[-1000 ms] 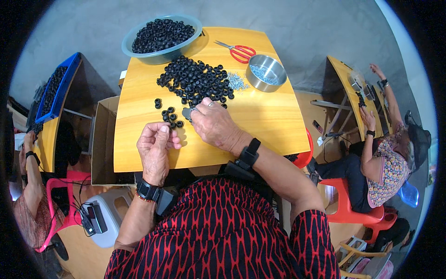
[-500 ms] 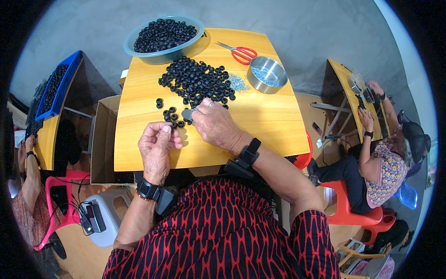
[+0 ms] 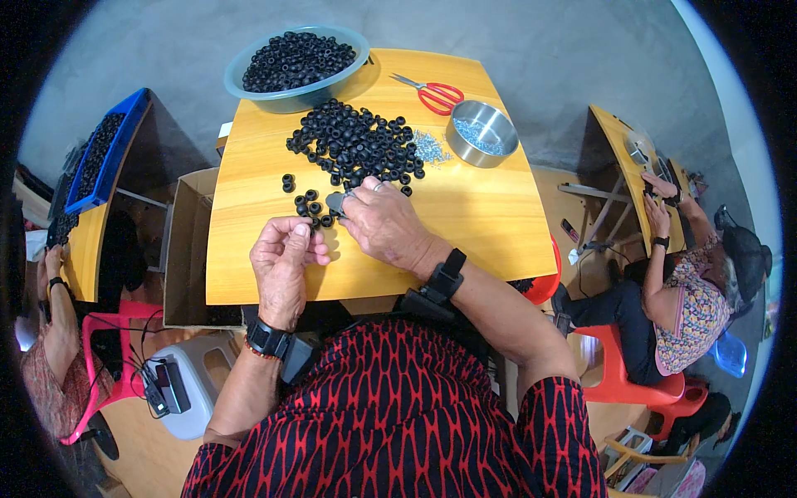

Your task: Inspecting and cleaning small black plastic circular components using a piece of grey foam or sandpaper.

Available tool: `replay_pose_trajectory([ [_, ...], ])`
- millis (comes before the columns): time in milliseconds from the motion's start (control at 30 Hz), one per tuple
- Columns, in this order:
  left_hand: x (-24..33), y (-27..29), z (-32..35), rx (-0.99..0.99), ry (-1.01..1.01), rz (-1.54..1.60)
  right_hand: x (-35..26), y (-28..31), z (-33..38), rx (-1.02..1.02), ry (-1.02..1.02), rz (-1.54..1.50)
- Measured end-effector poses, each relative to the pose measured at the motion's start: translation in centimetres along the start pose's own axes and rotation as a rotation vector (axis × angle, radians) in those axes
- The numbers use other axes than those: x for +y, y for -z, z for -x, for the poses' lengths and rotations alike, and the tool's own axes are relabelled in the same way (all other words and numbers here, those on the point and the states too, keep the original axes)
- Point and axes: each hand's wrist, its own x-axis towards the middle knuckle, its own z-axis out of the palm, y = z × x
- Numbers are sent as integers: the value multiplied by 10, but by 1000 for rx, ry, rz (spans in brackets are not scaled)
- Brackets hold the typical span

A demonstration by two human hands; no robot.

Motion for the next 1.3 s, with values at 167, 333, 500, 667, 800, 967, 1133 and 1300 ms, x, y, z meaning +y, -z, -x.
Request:
replay_pose_trajectory([
  [167,1,0,0,3,8,-4,-2,3,-3,44,24,-43],
  [333,4,0,3,-64,-29,24,-24,25,2,145,-144,-252],
  [500,10,-7,7,-145,-31,43,-41,39,19,256,-406,-687],
  [667,17,-20,18,-288,31,175,-62,55,31,299,-431,-953],
  [800,25,-28,25,-370,135,300,-71,68,36,320,-435,-986],
  [967,25,-28,25,-408,123,337,-72,72,40,358,-409,-932],
  [1133,31,-32,29,-411,106,318,-78,85,35,343,-330,-698],
  [1300,29,-32,28,-431,113,318,-84,92,27,386,-264,-627],
])
